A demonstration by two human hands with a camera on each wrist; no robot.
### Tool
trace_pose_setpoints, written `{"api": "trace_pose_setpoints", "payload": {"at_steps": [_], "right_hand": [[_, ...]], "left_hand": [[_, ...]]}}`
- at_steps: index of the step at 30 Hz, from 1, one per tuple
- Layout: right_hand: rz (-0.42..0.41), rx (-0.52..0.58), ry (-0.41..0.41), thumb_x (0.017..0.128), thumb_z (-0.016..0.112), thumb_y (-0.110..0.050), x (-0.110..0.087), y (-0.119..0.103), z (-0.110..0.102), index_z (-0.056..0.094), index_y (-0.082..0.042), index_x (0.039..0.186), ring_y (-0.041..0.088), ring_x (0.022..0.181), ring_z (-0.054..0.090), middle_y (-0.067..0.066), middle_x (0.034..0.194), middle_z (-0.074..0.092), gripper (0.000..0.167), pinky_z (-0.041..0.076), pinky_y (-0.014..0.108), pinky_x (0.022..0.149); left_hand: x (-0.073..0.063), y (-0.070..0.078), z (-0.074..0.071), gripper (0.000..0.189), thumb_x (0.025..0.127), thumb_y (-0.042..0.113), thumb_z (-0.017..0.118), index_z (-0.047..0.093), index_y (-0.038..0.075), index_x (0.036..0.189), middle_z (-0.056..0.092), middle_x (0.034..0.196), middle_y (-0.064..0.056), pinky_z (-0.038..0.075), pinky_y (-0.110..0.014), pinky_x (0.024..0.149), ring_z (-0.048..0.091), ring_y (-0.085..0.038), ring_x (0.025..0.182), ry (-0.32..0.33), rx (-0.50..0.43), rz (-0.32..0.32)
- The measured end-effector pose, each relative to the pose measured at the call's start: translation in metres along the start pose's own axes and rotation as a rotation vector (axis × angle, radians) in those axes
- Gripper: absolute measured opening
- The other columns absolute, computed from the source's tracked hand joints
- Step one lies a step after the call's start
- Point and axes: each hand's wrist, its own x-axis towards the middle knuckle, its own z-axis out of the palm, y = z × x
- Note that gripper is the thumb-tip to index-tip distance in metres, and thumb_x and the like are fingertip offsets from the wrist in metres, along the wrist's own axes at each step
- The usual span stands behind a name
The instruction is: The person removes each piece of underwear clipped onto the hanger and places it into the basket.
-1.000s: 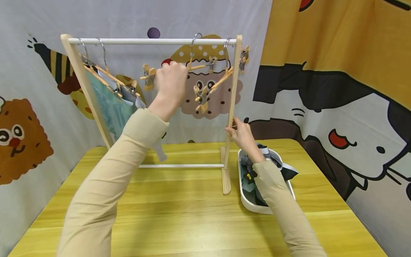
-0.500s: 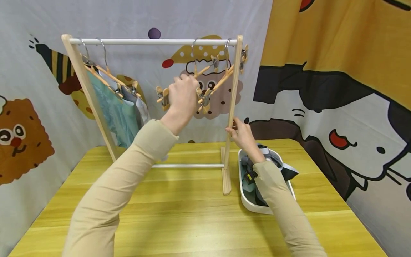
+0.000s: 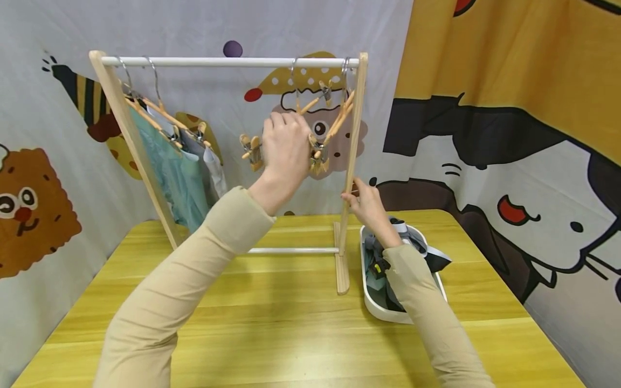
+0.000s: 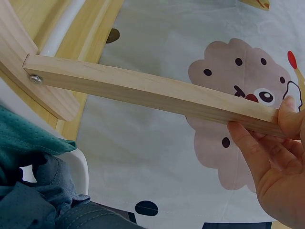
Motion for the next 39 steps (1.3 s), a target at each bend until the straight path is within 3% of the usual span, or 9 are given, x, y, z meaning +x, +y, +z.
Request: {"api": "trace_pose_setpoints", "payload": {"at_steps": [5, 9, 14, 19, 24, 27, 32, 36, 39], "right_hand": [[0.003, 0.0, -0.009, 0.094, 0.057, -0.014, -0.001, 0.0, 0.0, 0.053, 0.003, 0.123, 0.037, 0.095, 0.068, 0.025, 0.108, 0.067, 0.034, 0.057, 0.043, 0.074], [-0.004, -0.004, -0.003, 0.094, 0.058, -0.013, 0.0, 0.0, 0.0, 0.053, 0.004, 0.122, 0.036, 0.094, 0.068, 0.025, 0.107, 0.067, 0.033, 0.057, 0.043, 0.075], [-0.002, 0.004, -0.005, 0.094, 0.058, -0.013, -0.001, -0.002, -0.002, 0.053, 0.005, 0.122, 0.037, 0.094, 0.068, 0.026, 0.107, 0.067, 0.034, 0.057, 0.043, 0.074], [0.018, 0.027, -0.01, 0.094, 0.057, -0.013, -0.001, -0.001, -0.002, 0.053, 0.004, 0.123, 0.037, 0.095, 0.068, 0.025, 0.108, 0.066, 0.034, 0.058, 0.042, 0.074], [0.026, 0.036, -0.015, 0.095, 0.057, -0.013, -0.001, 0.0, -0.001, 0.052, 0.002, 0.124, 0.037, 0.098, 0.067, 0.024, 0.109, 0.066, 0.033, 0.058, 0.041, 0.075], [0.027, 0.038, -0.017, 0.095, 0.057, -0.013, -0.001, 0.0, 0.0, 0.052, 0.002, 0.124, 0.037, 0.099, 0.066, 0.024, 0.109, 0.066, 0.033, 0.058, 0.041, 0.074], [0.029, 0.041, -0.018, 0.095, 0.057, -0.013, -0.002, 0.0, -0.001, 0.052, 0.002, 0.124, 0.037, 0.098, 0.066, 0.025, 0.109, 0.065, 0.033, 0.058, 0.04, 0.072], [0.041, 0.046, -0.025, 0.095, 0.057, -0.013, -0.001, -0.001, -0.002, 0.052, 0.001, 0.124, 0.036, 0.098, 0.066, 0.024, 0.11, 0.065, 0.033, 0.058, 0.04, 0.073], [0.047, 0.045, -0.029, 0.095, 0.057, -0.014, 0.0, -0.001, -0.002, 0.052, 0.001, 0.124, 0.036, 0.098, 0.066, 0.024, 0.11, 0.065, 0.034, 0.058, 0.04, 0.074]], "left_hand": [[-0.002, -0.003, -0.015, 0.031, 0.094, 0.01, 0.047, 0.058, -0.001, 0.12, 0.066, 0.111, -0.016, 0.047, -0.034, 0.087, 0.058, -0.028, 0.101, -0.009, 0.002, 0.001], [0.001, -0.014, -0.026, 0.026, 0.093, 0.012, 0.05, 0.059, 0.001, 0.114, 0.065, 0.109, -0.015, 0.045, -0.037, 0.089, 0.056, -0.03, 0.102, -0.052, -0.063, -0.042], [0.006, -0.035, -0.037, 0.03, 0.09, 0.017, 0.055, 0.058, 0.001, 0.115, 0.063, 0.112, -0.016, 0.048, -0.041, 0.089, 0.056, -0.032, 0.105, -0.101, -0.124, -0.108], [0.015, -0.063, -0.042, 0.033, 0.09, 0.013, 0.047, 0.057, -0.001, 0.118, 0.063, 0.111, -0.02, 0.052, -0.047, 0.082, 0.059, -0.037, 0.101, -0.133, -0.18, -0.205], [0.027, -0.097, -0.037, 0.022, 0.087, 0.007, 0.04, 0.06, -0.001, 0.095, 0.062, 0.101, -0.023, 0.051, -0.049, 0.069, 0.06, -0.039, 0.089, -0.155, -0.22, -0.298], [0.032, -0.118, -0.029, 0.022, 0.084, 0.006, 0.038, 0.059, -0.001, 0.088, 0.06, 0.102, -0.027, 0.049, -0.051, 0.065, 0.061, -0.045, 0.09, -0.168, -0.25, -0.331], [0.036, -0.145, -0.016, 0.033, 0.083, 0.008, 0.038, 0.061, -0.009, 0.1, 0.056, 0.108, -0.033, 0.049, -0.054, 0.064, 0.058, -0.052, 0.097, -0.214, -0.292, -0.373], [0.038, -0.16, -0.007, 0.04, 0.086, 0.013, 0.04, 0.057, -0.013, 0.112, 0.049, 0.112, -0.035, 0.049, -0.048, 0.057, 0.055, -0.052, 0.096, -0.307, -0.267, -0.397], [0.038, -0.168, -0.002, 0.046, 0.088, 0.015, 0.04, 0.052, -0.016, 0.121, 0.046, 0.119, -0.037, 0.052, -0.048, 0.065, 0.052, -0.051, 0.102, -0.369, -0.24, -0.409]]}}
